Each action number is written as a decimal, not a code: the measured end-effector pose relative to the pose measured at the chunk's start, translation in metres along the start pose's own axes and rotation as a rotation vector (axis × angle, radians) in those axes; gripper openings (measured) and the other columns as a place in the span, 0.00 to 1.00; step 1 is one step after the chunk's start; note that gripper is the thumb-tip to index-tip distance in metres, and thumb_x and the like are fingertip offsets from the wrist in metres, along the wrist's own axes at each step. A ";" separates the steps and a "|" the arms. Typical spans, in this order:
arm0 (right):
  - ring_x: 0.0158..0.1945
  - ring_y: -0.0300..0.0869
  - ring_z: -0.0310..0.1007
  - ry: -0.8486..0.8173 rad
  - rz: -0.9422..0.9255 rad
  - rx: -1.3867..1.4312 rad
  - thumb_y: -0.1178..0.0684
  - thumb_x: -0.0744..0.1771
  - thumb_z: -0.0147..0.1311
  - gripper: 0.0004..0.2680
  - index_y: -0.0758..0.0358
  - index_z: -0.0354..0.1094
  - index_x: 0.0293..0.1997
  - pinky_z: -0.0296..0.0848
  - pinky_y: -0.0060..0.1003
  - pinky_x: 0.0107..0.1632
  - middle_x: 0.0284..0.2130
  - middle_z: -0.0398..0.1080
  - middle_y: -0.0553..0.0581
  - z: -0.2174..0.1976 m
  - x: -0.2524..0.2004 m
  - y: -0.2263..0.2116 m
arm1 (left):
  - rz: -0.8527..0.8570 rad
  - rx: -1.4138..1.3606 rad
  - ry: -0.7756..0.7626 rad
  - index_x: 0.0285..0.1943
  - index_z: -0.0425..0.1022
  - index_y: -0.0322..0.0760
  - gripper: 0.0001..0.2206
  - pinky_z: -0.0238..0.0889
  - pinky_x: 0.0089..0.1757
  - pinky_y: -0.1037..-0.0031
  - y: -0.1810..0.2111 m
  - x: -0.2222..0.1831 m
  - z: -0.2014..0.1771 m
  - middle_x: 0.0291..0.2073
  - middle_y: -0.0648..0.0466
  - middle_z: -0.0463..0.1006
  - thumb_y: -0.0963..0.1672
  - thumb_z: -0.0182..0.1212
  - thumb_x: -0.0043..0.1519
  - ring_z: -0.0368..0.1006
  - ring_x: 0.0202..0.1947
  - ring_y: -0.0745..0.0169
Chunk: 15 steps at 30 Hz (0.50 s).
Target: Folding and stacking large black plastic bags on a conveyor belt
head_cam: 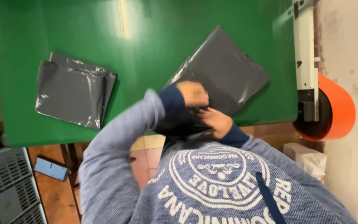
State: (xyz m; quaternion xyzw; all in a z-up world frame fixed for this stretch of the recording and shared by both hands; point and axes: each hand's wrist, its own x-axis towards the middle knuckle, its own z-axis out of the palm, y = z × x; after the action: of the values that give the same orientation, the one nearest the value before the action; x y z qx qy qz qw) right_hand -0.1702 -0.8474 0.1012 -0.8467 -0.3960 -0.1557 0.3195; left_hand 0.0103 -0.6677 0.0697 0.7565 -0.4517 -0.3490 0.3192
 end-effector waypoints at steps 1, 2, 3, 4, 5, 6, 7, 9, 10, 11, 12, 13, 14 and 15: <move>0.46 0.65 0.73 0.072 0.287 0.130 0.43 0.66 0.59 0.17 0.73 0.66 0.46 0.68 0.62 0.60 0.38 0.71 0.70 -0.020 0.001 -0.017 | -0.300 -0.508 -0.194 0.43 0.76 0.41 0.28 0.68 0.51 0.61 -0.056 0.029 0.006 0.48 0.52 0.78 0.61 0.40 0.63 0.76 0.52 0.48; 0.49 0.69 0.74 0.147 0.574 0.257 0.47 0.69 0.54 0.18 0.78 0.62 0.56 0.73 0.61 0.55 0.43 0.72 0.75 -0.040 0.002 -0.035 | -0.597 -1.013 -0.398 0.56 0.77 0.35 0.37 0.64 0.60 0.62 -0.107 0.065 0.016 0.61 0.41 0.77 0.60 0.22 0.69 0.73 0.63 0.46; 0.49 0.69 0.74 0.136 0.561 0.249 0.47 0.69 0.54 0.18 0.78 0.62 0.56 0.73 0.61 0.55 0.43 0.72 0.75 -0.017 -0.044 0.015 | -0.583 -1.017 -0.385 0.56 0.77 0.35 0.37 0.64 0.60 0.62 -0.075 0.037 -0.010 0.61 0.41 0.77 0.60 0.22 0.69 0.73 0.63 0.46; 0.48 0.63 0.75 0.199 1.114 0.265 0.43 0.67 0.56 0.16 0.71 0.70 0.47 0.72 0.59 0.53 0.38 0.74 0.70 0.008 -0.099 0.052 | -0.551 -1.044 -0.175 0.51 0.79 0.35 0.42 0.69 0.53 0.67 -0.041 0.018 -0.041 0.51 0.45 0.80 0.65 0.23 0.64 0.77 0.52 0.51; 0.46 0.57 0.77 0.281 1.668 0.264 0.38 0.65 0.58 0.16 0.63 0.77 0.38 0.71 0.57 0.50 0.32 0.77 0.64 0.044 -0.156 0.076 | -0.519 -1.057 0.031 0.47 0.81 0.35 0.46 0.75 0.47 0.72 -0.008 -0.003 -0.077 0.42 0.49 0.83 0.69 0.24 0.58 0.82 0.42 0.56; 0.46 0.57 0.77 0.285 1.656 0.256 0.38 0.65 0.58 0.16 0.63 0.77 0.38 0.71 0.57 0.50 0.32 0.77 0.64 0.035 -0.163 0.090 | -0.507 -1.053 0.040 0.47 0.81 0.35 0.46 0.75 0.47 0.72 -0.036 0.016 -0.065 0.42 0.49 0.83 0.69 0.24 0.58 0.82 0.42 0.56; 0.51 0.50 0.72 0.157 1.436 0.157 0.45 0.68 0.51 0.14 0.64 0.68 0.53 0.65 0.44 0.57 0.44 0.72 0.65 0.028 -0.172 0.102 | -0.636 -0.829 0.248 0.36 0.81 0.40 0.36 0.76 0.34 0.70 -0.065 0.032 -0.050 0.31 0.51 0.81 0.66 0.36 0.58 0.80 0.31 0.57; 0.56 0.44 0.67 0.029 1.206 0.062 0.52 0.72 0.44 0.16 0.66 0.58 0.67 0.59 0.31 0.64 0.56 0.67 0.66 0.022 -0.175 0.112 | -0.756 -0.598 0.457 0.25 0.80 0.45 0.28 0.77 0.22 0.68 -0.057 0.039 -0.043 0.20 0.54 0.79 0.63 0.48 0.57 0.78 0.20 0.58; 0.62 0.52 0.66 0.543 1.551 0.625 0.46 0.71 0.52 0.21 0.61 0.53 0.71 0.63 0.46 0.65 0.62 0.62 0.69 0.023 -0.168 0.110 | -0.660 -0.245 0.442 0.33 0.78 0.41 0.31 0.73 0.34 0.59 -0.020 0.028 -0.050 0.28 0.45 0.80 0.65 0.47 0.59 0.78 0.33 0.46; 0.67 0.61 0.66 1.090 1.771 1.229 0.39 0.69 0.60 0.28 0.56 0.49 0.75 0.66 0.62 0.67 0.68 0.58 0.73 0.025 -0.158 0.112 | -0.555 0.106 0.427 0.42 0.75 0.36 0.35 0.70 0.47 0.50 0.015 0.017 -0.061 0.37 0.37 0.81 0.67 0.46 0.62 0.79 0.46 0.33; 0.67 0.61 0.66 1.074 1.766 1.229 0.39 0.69 0.60 0.28 0.56 0.49 0.75 0.66 0.62 0.67 0.68 0.58 0.73 0.019 -0.154 0.111 | -0.560 0.103 0.441 0.42 0.75 0.36 0.35 0.70 0.47 0.50 0.024 0.029 -0.057 0.37 0.37 0.81 0.67 0.46 0.62 0.79 0.46 0.33; 0.58 0.59 0.73 1.125 1.759 1.255 0.41 0.68 0.63 0.25 0.61 0.58 0.68 0.73 0.59 0.60 0.61 0.66 0.70 0.016 -0.143 0.116 | -0.598 0.183 0.522 0.46 0.75 0.38 0.31 0.72 0.46 0.48 0.030 0.036 -0.057 0.41 0.41 0.80 0.65 0.55 0.59 0.78 0.49 0.36; 0.50 0.57 0.80 1.177 1.751 1.282 0.42 0.66 0.66 0.22 0.65 0.67 0.62 0.79 0.56 0.53 0.53 0.74 0.68 0.015 -0.130 0.119 | -0.636 0.265 0.601 0.50 0.74 0.40 0.29 0.74 0.46 0.46 0.034 0.040 -0.058 0.46 0.45 0.78 0.62 0.63 0.57 0.77 0.52 0.38; 0.50 0.57 0.80 1.112 1.753 1.292 0.42 0.66 0.66 0.22 0.65 0.67 0.62 0.79 0.56 0.53 0.53 0.74 0.68 0.006 -0.123 0.119 | -0.675 0.251 0.634 0.50 0.74 0.40 0.29 0.74 0.46 0.46 0.029 0.058 -0.050 0.46 0.45 0.78 0.62 0.63 0.57 0.77 0.52 0.38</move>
State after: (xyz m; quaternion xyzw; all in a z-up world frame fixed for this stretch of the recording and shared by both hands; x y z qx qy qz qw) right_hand -0.1565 -0.9708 -0.0164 -0.3307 0.4945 -0.0030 0.8038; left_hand 0.0578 -0.7228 0.1065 0.9628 -0.0996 -0.1278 0.2161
